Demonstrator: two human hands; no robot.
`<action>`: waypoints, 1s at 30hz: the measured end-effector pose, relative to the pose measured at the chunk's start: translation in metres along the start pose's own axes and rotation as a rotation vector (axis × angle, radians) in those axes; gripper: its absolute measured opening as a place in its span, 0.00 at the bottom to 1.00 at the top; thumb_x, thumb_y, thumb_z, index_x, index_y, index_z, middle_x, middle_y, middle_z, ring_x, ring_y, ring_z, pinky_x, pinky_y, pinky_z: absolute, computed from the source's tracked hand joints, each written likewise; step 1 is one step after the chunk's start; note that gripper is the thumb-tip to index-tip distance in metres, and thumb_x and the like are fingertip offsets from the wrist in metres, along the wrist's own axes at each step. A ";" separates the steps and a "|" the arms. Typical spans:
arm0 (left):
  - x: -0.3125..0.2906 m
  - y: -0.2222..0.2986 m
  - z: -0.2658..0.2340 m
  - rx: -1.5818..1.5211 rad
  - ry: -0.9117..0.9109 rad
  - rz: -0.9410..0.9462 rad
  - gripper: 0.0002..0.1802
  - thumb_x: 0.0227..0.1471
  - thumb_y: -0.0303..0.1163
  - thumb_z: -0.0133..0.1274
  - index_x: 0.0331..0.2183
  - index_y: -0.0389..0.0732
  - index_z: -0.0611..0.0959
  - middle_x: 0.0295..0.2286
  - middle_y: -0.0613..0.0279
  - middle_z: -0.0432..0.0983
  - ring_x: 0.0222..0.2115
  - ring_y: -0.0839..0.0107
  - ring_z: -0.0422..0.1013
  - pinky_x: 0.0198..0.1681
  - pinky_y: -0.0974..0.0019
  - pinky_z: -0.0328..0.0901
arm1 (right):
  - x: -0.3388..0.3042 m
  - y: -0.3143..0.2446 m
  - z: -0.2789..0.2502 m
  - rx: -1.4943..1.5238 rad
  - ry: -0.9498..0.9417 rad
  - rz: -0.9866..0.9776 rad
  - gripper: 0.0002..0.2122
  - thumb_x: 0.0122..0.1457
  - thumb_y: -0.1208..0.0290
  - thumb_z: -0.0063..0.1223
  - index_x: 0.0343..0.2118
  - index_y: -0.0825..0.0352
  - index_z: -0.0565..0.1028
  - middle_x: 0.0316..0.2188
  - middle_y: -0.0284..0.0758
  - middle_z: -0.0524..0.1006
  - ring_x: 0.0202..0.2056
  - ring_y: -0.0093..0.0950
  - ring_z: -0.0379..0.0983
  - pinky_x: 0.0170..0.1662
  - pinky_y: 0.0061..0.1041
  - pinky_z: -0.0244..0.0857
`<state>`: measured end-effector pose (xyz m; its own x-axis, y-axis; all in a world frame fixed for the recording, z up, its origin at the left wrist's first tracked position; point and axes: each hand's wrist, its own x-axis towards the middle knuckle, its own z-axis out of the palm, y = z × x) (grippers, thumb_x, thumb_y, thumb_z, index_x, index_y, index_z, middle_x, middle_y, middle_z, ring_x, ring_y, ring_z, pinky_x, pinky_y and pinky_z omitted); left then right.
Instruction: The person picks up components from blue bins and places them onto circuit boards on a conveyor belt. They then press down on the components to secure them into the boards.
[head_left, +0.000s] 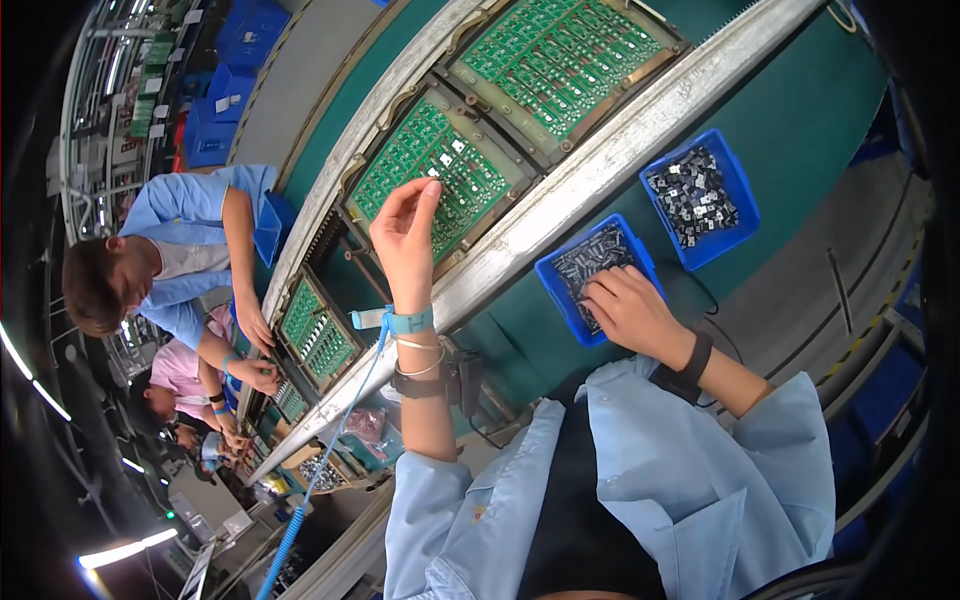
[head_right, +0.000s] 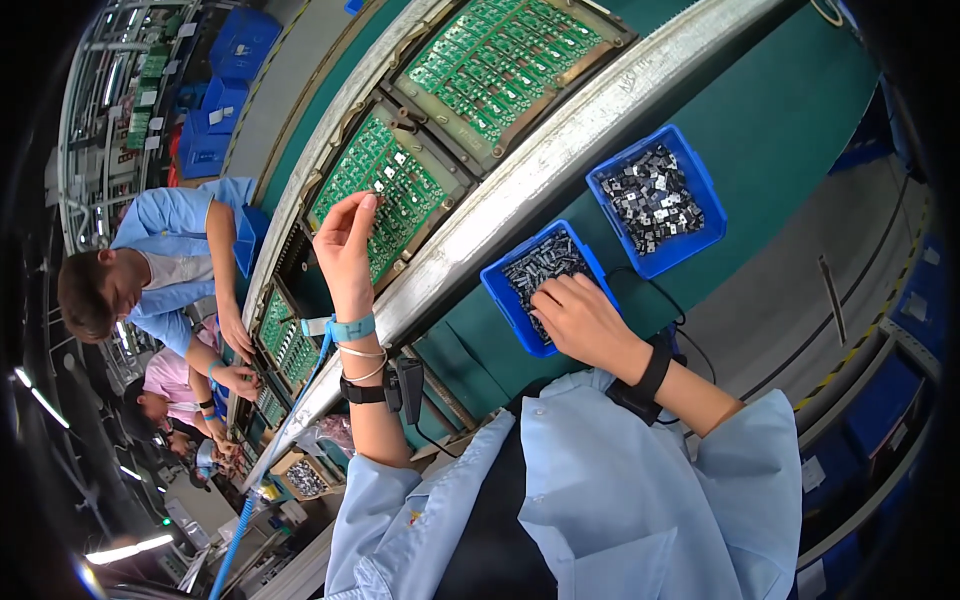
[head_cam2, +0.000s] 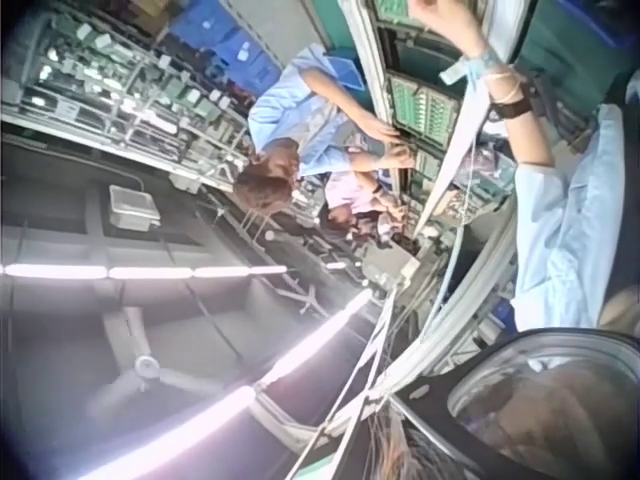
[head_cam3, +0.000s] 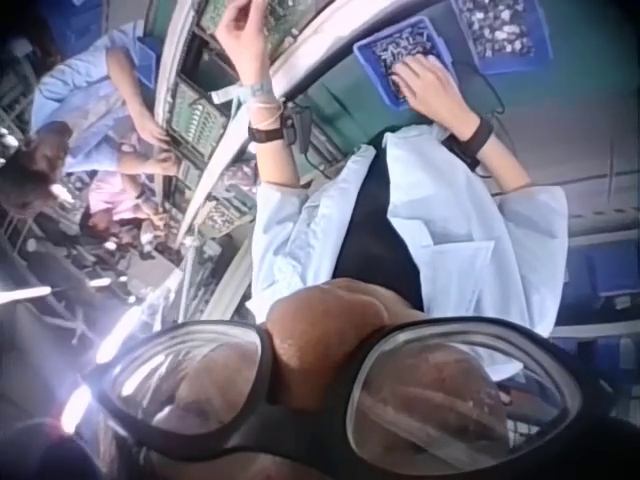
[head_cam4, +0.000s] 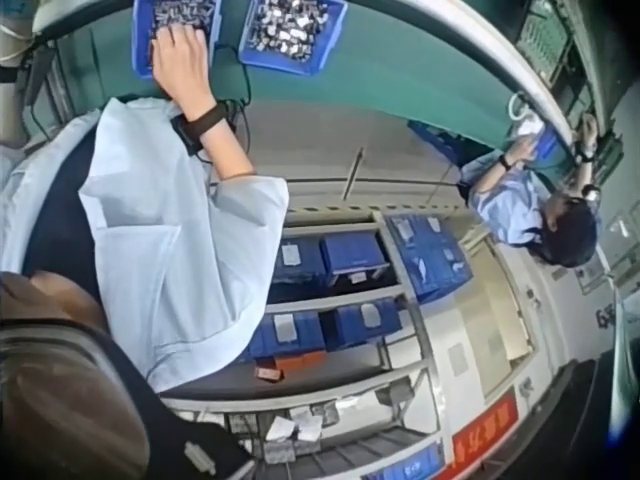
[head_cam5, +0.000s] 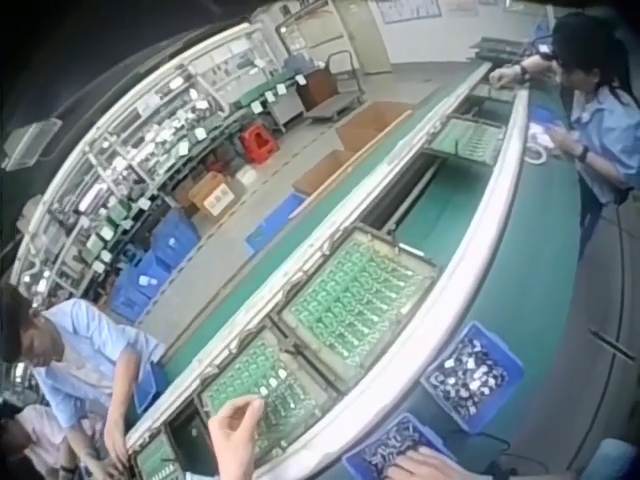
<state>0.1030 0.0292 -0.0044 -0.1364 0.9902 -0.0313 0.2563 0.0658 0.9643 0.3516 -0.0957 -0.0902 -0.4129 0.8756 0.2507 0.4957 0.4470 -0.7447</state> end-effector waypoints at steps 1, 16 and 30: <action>0.001 0.000 0.003 0.018 0.019 0.017 0.08 0.53 0.27 0.58 0.36 0.35 0.82 0.31 0.65 0.79 0.32 0.82 0.71 0.34 0.79 0.63 | 0.003 -0.001 -0.004 0.042 -0.023 0.026 0.04 0.51 0.75 0.54 0.26 0.67 0.71 0.26 0.38 0.69 0.30 0.35 0.66 0.35 0.32 0.59; 0.031 -0.008 0.034 0.610 0.031 0.227 0.06 0.49 0.28 0.60 0.33 0.39 0.83 0.26 0.66 0.76 0.25 0.77 0.64 0.28 0.73 0.60 | -0.003 0.026 0.006 0.018 0.019 -0.048 0.06 0.50 0.75 0.54 0.22 0.65 0.68 0.19 0.35 0.69 0.23 0.33 0.67 0.33 0.31 0.61; 0.037 -0.013 0.040 0.700 0.042 0.346 0.03 0.49 0.26 0.59 0.31 0.40 0.82 0.28 0.63 0.76 0.29 0.69 0.66 0.31 0.68 0.61 | -0.002 0.031 0.006 -0.001 0.005 -0.028 0.06 0.50 0.75 0.55 0.23 0.65 0.69 0.20 0.35 0.70 0.24 0.32 0.68 0.35 0.30 0.62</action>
<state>0.1324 0.0699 -0.0285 0.0291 0.9641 0.2639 0.8330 -0.1693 0.5268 0.3635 -0.0852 -0.1172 -0.4227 0.8636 0.2749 0.4843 0.4717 -0.7369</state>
